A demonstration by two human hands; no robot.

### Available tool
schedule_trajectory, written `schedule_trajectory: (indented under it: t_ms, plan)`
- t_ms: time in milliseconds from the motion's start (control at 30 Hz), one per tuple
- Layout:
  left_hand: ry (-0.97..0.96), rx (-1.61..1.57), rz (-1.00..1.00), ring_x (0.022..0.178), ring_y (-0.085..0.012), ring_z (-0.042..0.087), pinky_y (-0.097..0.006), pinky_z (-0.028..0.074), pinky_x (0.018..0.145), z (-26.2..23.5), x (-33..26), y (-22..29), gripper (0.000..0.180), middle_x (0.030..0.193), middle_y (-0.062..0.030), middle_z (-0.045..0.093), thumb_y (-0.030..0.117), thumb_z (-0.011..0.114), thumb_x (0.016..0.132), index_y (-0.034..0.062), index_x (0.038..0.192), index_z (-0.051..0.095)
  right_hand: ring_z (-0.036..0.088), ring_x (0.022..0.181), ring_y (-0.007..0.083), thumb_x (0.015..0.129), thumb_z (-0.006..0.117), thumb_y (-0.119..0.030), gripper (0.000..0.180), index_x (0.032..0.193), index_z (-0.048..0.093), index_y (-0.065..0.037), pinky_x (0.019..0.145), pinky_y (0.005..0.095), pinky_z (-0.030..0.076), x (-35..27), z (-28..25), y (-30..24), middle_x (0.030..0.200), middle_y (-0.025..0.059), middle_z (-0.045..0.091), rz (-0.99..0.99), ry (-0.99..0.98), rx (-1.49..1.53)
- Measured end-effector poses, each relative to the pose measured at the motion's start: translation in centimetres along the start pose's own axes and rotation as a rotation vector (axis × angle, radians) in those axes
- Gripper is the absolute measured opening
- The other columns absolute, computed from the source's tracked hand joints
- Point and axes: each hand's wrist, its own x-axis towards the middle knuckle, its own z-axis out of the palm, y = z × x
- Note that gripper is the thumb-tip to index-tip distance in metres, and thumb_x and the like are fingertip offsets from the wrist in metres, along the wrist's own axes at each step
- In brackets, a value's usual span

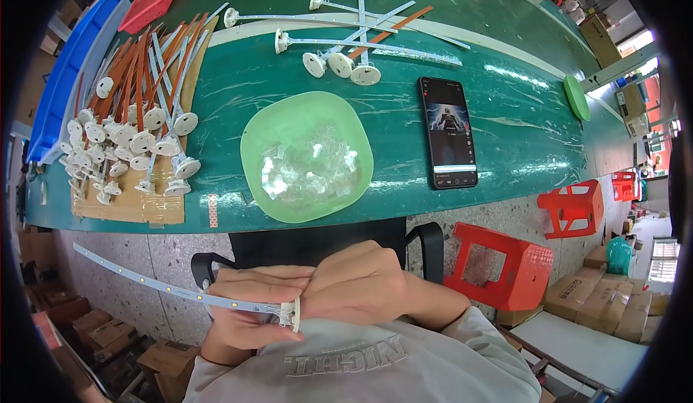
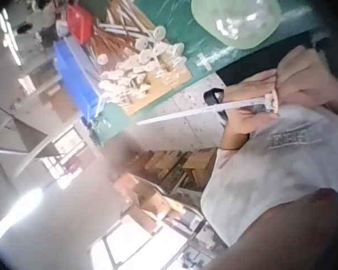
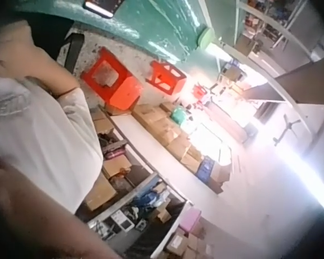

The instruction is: Assembling circular bases and sticks onto LED strips at a workshop table.

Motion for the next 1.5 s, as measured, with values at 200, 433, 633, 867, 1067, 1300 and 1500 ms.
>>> schedule_trajectory:
  t_ms: [200,433,633,867,1067,1300,1500]
  plan:
    - [-0.007,-0.046,0.001,0.103,-0.0416,0.067,-0.048,0.053,0.095,0.4,-0.3,-0.1,0.055,0.101,-0.0281,0.07,0.004,0.09,0.057,-0.0107,0.105,0.069,0.066,0.064,0.0243,0.074,0.078,0.001,0.014,0.085,0.072,0.002,0.054,0.0301,0.053,0.1,-0.3,-0.3,0.08,0.0116,0.068,-0.035,-0.036,-0.005]
    - [-0.01,-0.1,-0.021,0.103,-0.0417,0.067,-0.05,0.052,0.096,0.9,-0.6,-0.4,0.054,0.101,-0.0277,0.07,0.003,0.09,0.058,-0.0112,0.105,0.069,0.068,0.068,0.0237,0.074,0.079,-0.001,0.014,0.086,0.073,0.0,0.058,0.0298,0.056,-0.7,-0.5,-0.8,0.082,0.0108,0.07,0.02,-0.059,-0.005]
    - [-0.047,-0.079,-0.006,0.104,-0.0395,0.067,-0.048,0.054,0.095,1.2,-1.3,-0.5,0.055,0.106,-0.0256,0.069,0.011,0.092,0.062,-0.0052,0.108,0.066,0.066,0.06,0.0249,0.073,0.072,0.006,0.009,0.082,0.072,0.005,0.051,0.0295,0.053,-0.7,-0.4,-0.8,0.077,0.0131,0.068,-0.087,-0.046,0.028]
    - [0.147,-0.016,-0.06,0.105,-0.0322,0.068,-0.043,0.056,0.091,2.1,-3.8,-0.7,0.059,0.12,-0.0239,0.064,0.011,0.087,0.072,-0.0019,0.121,0.056,0.068,0.064,0.0271,0.068,0.075,0.005,0.02,0.088,0.071,0.005,0.057,0.0308,0.057,-1.7,1.4,-1.8,0.083,0.0157,0.069,-0.058,0.046,-0.256]
    - [0.131,0.068,-0.048,0.106,-0.0302,0.068,-0.042,0.057,0.09,2.1,-4.3,-1.1,0.061,0.125,-0.0238,0.062,0.011,0.086,0.075,-0.0018,0.125,0.054,0.068,0.07,0.0271,0.073,0.074,0.005,0.02,0.091,0.067,0.005,0.059,0.0315,0.057,-1.9,1.7,-2.4,0.086,0.0139,0.068,0.0,0.076,-0.328]
    - [0.099,0.062,-0.013,0.104,-0.0294,0.068,-0.041,0.057,0.089,1.8,-4.4,-1.5,0.06,0.125,-0.0246,0.062,0.01,0.086,0.075,-0.0034,0.125,0.055,0.067,0.07,0.0285,0.068,0.074,0.006,0.026,0.092,0.063,0.007,0.058,0.0325,0.056,-2.3,1.5,-1.9,0.09,0.0156,0.066,-0.047,0.016,-0.33]
    - [0.107,0.148,-0.034,0.098,-0.0279,0.07,-0.037,0.058,0.084,2.2,-3.6,-0.9,0.059,0.117,-0.0232,0.066,0.009,0.086,0.074,-0.0055,0.123,0.058,0.066,0.066,0.0275,0.065,0.071,0.008,0.024,0.089,0.064,0.007,0.057,0.032,0.057,-2.3,1.8,-1.8,0.083,0.015,0.065,-0.093,0.039,-0.438]
